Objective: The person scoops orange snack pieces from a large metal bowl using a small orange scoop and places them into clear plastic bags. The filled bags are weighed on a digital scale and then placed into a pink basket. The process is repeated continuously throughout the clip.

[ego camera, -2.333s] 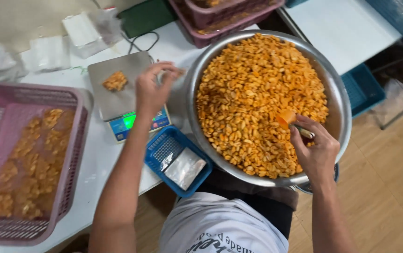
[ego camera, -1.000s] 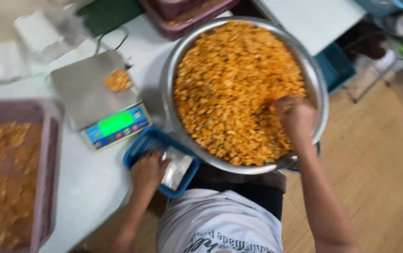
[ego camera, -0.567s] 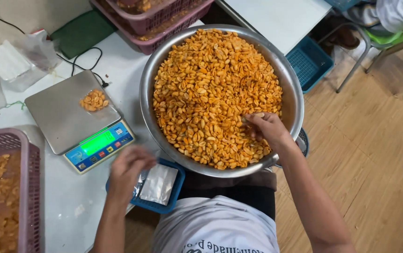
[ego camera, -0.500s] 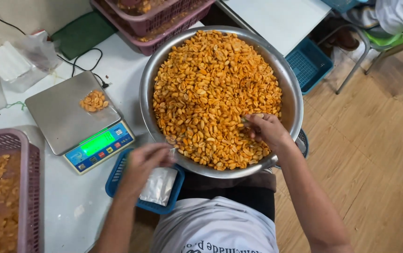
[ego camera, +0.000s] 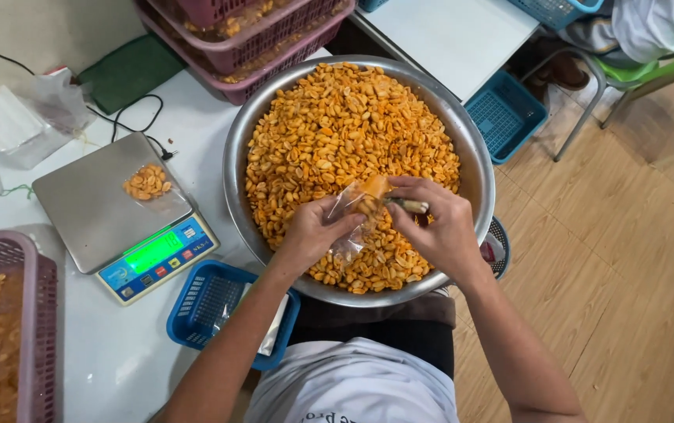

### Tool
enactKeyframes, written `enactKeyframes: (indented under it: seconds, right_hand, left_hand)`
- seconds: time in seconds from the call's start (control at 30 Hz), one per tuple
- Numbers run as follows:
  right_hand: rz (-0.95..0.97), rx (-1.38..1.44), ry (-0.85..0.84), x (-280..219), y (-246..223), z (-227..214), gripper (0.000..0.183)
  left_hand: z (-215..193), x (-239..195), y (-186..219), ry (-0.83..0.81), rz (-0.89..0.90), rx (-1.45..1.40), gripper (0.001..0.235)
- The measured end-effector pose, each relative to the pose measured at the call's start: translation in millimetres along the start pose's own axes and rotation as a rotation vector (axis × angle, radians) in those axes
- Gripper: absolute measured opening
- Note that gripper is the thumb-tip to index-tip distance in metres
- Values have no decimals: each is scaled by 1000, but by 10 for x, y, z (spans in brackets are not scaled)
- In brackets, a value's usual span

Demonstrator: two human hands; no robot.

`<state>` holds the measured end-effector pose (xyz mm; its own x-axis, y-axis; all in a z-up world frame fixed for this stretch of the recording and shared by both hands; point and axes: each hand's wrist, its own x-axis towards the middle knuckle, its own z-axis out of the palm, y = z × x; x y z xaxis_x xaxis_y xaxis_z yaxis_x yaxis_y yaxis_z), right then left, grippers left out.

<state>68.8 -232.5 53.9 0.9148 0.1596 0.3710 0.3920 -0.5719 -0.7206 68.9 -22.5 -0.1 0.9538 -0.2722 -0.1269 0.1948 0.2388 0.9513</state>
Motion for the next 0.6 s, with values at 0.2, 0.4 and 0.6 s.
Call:
enactKeyframes:
  seconds: [0.2, 0.4, 0.6]
  right_hand:
    - [-149, -83, 27, 12, -161, -117, 12]
    - [280, 385, 83, 42, -165, -100, 15]
    - [508, 647, 129, -54, 551, -52, 20]
  left_hand:
    - [4, -22, 58, -188, 126, 106, 39]
    - [-4, -50, 44, -194, 123, 175, 46]
    - [-293, -204, -82, 73, 256, 186, 15]
